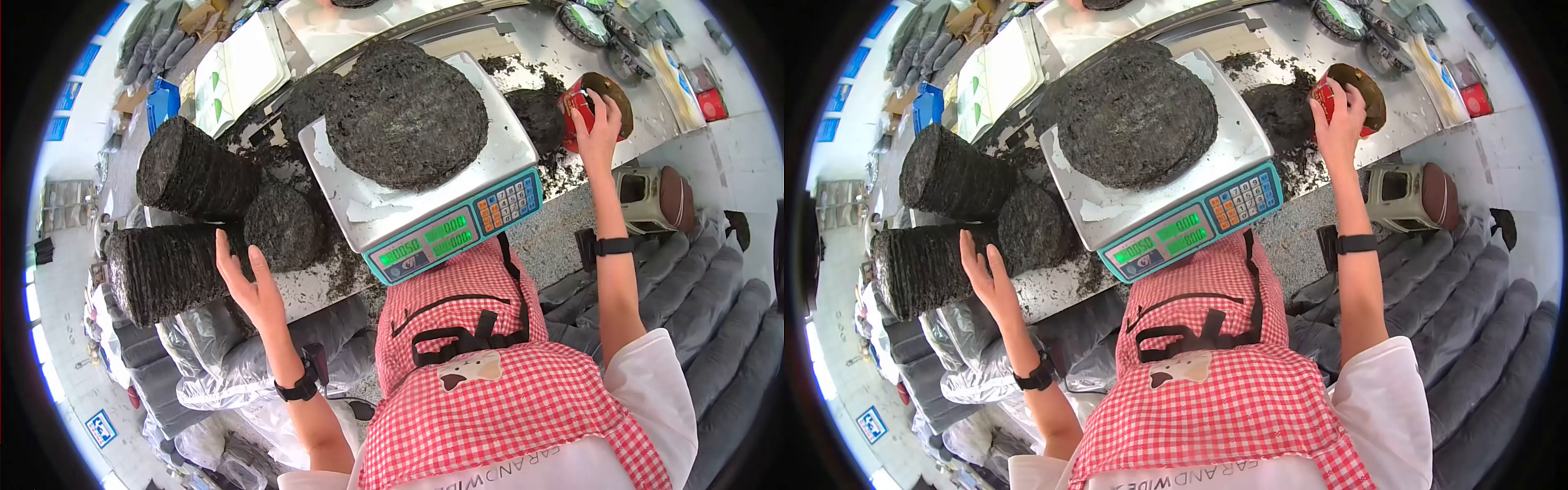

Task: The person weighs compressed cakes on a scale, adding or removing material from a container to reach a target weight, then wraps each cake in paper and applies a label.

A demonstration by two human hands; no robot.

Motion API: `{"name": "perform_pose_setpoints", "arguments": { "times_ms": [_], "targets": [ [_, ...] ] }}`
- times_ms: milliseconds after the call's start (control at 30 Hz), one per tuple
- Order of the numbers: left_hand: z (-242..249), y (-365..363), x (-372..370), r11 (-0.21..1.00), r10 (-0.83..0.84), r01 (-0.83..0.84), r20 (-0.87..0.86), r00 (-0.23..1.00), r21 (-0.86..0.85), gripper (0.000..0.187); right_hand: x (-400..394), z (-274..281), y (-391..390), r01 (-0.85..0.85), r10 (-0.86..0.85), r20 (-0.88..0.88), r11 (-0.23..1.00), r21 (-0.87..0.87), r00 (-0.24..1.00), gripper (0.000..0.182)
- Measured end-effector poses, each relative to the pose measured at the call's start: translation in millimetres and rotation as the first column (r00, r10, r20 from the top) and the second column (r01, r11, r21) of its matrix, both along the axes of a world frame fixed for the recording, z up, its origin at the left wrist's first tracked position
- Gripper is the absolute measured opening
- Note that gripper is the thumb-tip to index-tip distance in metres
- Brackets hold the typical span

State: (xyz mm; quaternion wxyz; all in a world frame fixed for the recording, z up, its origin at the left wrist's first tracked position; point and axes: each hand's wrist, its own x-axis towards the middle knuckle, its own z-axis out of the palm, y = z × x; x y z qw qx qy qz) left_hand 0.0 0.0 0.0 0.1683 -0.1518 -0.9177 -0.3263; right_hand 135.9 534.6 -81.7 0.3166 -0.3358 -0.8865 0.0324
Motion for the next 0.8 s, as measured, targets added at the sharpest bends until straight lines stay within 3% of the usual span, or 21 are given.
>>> {"name": "perform_pose_setpoints", "arguments": {
  "times_ms": [67, 100, 233, 300, 367, 400, 433, 467, 500, 567, 600, 633, 667, 700, 733, 767, 800],
  "targets": [
    [-4.3, 9.5, -2.4, 0.902, -0.108, -0.007, 0.241, 0.964, 0.433, 0.055, -10.2, 9.7, -13.6, -0.324, 0.296, -0.185, 0.934, -0.148, 0.937, 0.049],
    [-6.8, 20.2, -9.4, 0.863, -0.146, -0.039, 0.323, 0.935, 0.503, 0.054, -25.1, 11.6, -21.7, -0.415, 0.310, -0.315, 0.834, -0.362, 0.897, 0.050],
    [-25.9, 115.0, -30.8, 0.718, -0.224, -0.145, 0.423, 0.878, 0.681, 0.054, -92.5, 34.9, -70.0, -0.442, 0.382, -0.260, 0.539, -0.717, 0.887, 0.059],
    [-49.7, 150.8, -51.6, 0.819, -0.218, -0.155, 0.550, 0.806, 0.553, 0.052, -126.7, 21.4, -96.8, -0.453, 0.467, -0.176, 0.588, -0.670, 0.867, 0.064],
    [-79.9, 177.3, -51.2, 0.854, -0.164, -0.058, 0.373, 0.913, 0.517, 0.049, -130.5, 55.6, -133.6, -0.426, 0.498, -0.187, 0.424, -0.800, 0.847, 0.069],
    [-60.5, 186.7, -43.4, 0.720, -0.219, -0.112, 0.377, 0.900, 0.685, 0.045, -130.3, 56.0, -135.5, -0.465, 0.416, -0.334, 0.269, -0.843, 0.846, 0.070],
    [-57.0, 184.8, -46.9, 0.708, -0.204, -0.154, 0.408, 0.890, 0.690, 0.046, -132.0, 53.0, -135.4, -0.511, 0.305, -0.462, 0.103, -0.854, 0.833, 0.072],
    [-51.4, 174.9, -46.3, 0.626, -0.315, -0.151, 0.426, 0.848, 0.765, 0.054, -131.1, 55.0, -125.5, -0.509, 0.277, -0.491, -0.008, -0.861, 0.826, 0.072],
    [-25.9, 168.3, -41.4, 0.538, -0.424, -0.158, 0.427, 0.799, 0.828, 0.063, -129.4, 52.6, -120.4, -0.625, 0.337, -0.574, 0.057, -0.779, 0.746, 0.076],
    [31.4, 164.1, -28.7, 0.512, -0.507, 0.030, 0.274, 0.817, 0.858, 0.090, -115.6, 88.2, -119.1, -0.779, 0.463, -0.666, 0.091, -0.620, 0.585, 0.081],
    [38.9, 158.4, -28.5, 0.487, -0.557, 0.119, 0.203, 0.805, 0.865, 0.111, -109.1, 104.7, -113.0, -0.797, 0.601, -0.602, 0.100, -0.595, 0.525, 0.084],
    [32.3, 147.7, -31.5, 0.524, -0.615, 0.297, 0.113, 0.780, 0.799, 0.116, -104.8, 113.8, -106.7, -0.816, 0.722, -0.520, 0.105, -0.569, 0.455, 0.088],
    [21.7, 144.9, -35.4, 0.661, -0.606, 0.346, 0.202, 0.769, 0.666, 0.114, -104.9, 107.4, -104.4, -0.783, 0.776, -0.471, 0.046, -0.621, 0.419, 0.093],
    [10.2, 143.2, -37.0, 0.768, -0.579, 0.390, 0.291, 0.762, 0.508, 0.111, -103.4, 98.9, -106.1, -0.765, 0.801, -0.406, 0.098, -0.636, 0.440, 0.094],
    [4.6, 146.8, -29.6, 0.728, -0.554, 0.245, 0.339, 0.760, 0.640, 0.099, -99.4, 96.5, -107.3, -0.742, 0.766, -0.466, 0.020, -0.670, 0.442, 0.090],
    [6.0, 147.1, -25.1, 0.702, -0.567, 0.210, 0.354, 0.744, 0.681, 0.089, -99.7, 95.5, -106.2, -0.720, 0.730, -0.521, -0.058, -0.691, 0.442, 0.087],
    [1.1, 144.9, -25.3, 0.718, -0.554, 0.235, 0.334, 0.762, 0.655, 0.091, -100.5, 96.8, -105.5, -0.756, 0.742, -0.525, -0.036, -0.653, 0.417, 0.079]
  ]
}}
